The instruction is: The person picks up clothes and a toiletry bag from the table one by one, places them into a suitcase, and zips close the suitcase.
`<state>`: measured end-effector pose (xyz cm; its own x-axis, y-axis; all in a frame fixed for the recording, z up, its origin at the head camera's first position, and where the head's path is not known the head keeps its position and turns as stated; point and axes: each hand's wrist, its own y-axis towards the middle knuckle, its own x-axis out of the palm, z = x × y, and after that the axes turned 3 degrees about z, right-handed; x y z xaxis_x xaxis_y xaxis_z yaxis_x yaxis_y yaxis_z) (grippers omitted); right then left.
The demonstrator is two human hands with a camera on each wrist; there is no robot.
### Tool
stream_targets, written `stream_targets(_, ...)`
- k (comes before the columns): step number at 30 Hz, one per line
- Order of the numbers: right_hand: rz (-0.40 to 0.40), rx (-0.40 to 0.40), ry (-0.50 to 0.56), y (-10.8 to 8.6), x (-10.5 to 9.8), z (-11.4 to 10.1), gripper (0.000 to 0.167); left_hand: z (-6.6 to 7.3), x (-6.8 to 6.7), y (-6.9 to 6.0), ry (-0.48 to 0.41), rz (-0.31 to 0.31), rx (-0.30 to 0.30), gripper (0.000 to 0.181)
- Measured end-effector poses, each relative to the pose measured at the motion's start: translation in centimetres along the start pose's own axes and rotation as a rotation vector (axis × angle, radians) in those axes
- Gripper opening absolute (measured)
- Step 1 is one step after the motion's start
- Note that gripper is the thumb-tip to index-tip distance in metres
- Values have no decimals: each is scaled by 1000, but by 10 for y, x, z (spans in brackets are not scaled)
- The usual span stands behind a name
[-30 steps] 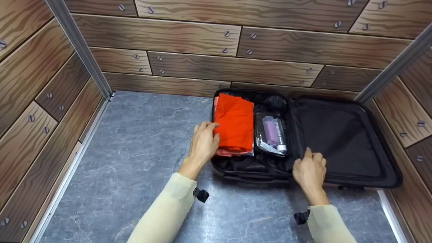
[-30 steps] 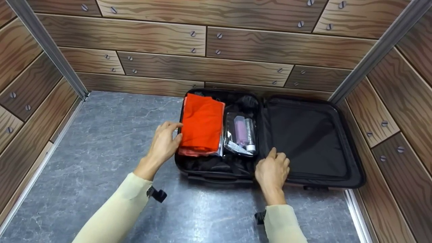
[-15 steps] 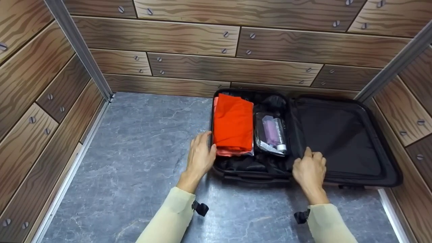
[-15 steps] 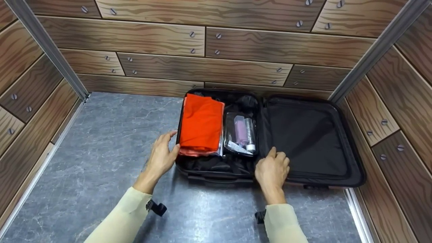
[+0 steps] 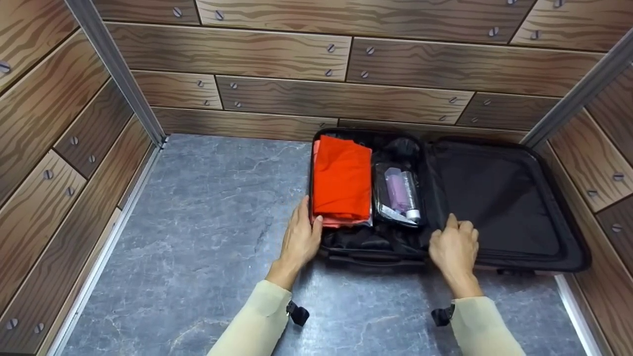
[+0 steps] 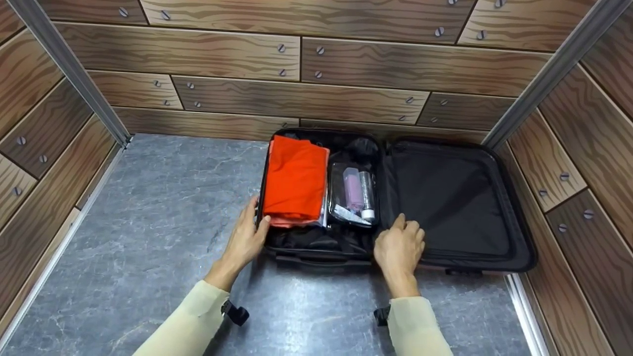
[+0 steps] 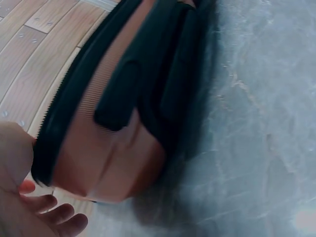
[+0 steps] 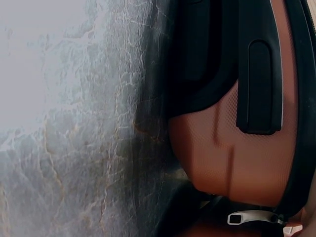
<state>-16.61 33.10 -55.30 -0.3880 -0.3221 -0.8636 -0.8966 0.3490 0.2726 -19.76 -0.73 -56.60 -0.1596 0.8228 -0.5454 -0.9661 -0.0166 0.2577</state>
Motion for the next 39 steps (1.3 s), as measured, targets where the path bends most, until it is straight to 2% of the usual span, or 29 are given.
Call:
stream_targets(7,10,2,0,0,0,-1,58,-4,6,-4,1,4,19,55)
stream_targets(19,19,12,13,-1,1,-1,57,-6,4,-6,-24,-39,-27,57)
stream_targets(27,55,6,17,-2,2,-1,57,-9,-1,-11,-62,-105,-94,71)
stream_targets(39,-75,69,24,3,-8,0,63,-9,1,-10,-50,-117,-100,71)
